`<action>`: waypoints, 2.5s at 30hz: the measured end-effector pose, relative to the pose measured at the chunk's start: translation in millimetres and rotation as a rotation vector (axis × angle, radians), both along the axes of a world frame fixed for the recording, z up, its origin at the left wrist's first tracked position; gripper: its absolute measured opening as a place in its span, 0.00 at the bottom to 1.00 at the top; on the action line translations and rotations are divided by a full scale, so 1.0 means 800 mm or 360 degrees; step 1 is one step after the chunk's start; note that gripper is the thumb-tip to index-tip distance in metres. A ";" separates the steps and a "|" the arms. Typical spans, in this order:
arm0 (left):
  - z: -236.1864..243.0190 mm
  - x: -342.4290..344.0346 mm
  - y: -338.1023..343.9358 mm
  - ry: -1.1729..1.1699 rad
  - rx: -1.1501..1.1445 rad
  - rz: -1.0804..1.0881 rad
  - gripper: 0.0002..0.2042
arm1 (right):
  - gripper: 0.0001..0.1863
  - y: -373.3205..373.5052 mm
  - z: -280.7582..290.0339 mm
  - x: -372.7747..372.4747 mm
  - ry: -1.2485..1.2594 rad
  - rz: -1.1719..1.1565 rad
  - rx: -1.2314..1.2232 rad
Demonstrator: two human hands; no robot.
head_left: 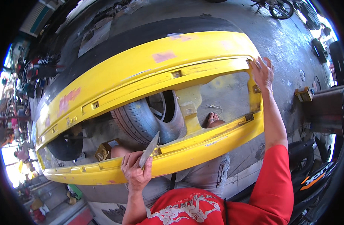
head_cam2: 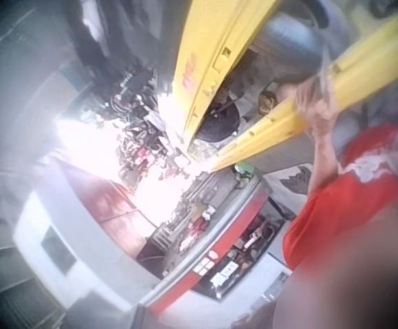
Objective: The person sands a yellow car bumper with a sanding block and wipes it with a cloth. The person alternates between sanding and wiping the surface, focusing on the edges and flat areas.
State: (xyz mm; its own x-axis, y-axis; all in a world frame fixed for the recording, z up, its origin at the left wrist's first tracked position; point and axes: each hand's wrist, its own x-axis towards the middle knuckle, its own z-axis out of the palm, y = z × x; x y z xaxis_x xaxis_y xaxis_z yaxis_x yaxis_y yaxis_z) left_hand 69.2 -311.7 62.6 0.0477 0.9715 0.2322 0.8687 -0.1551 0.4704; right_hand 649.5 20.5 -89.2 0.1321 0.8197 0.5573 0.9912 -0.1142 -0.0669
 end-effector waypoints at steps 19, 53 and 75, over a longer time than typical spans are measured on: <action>0.009 -0.005 0.008 -0.0092 -0.0006 -0.0103 0.07 | 0.09 -0.038 0.071 -0.243 0.0318 0.0546 0.0105; -0.020 -0.002 -0.003 0.0132 0.0220 -0.0089 0.11 | 0.17 -0.182 0.053 -0.004 0.0092 0.0305 -0.0326; -0.027 -0.009 -0.011 0.0143 0.0159 -0.0046 0.11 | 0.21 0.021 0.033 0.013 0.0125 0.0312 -0.0575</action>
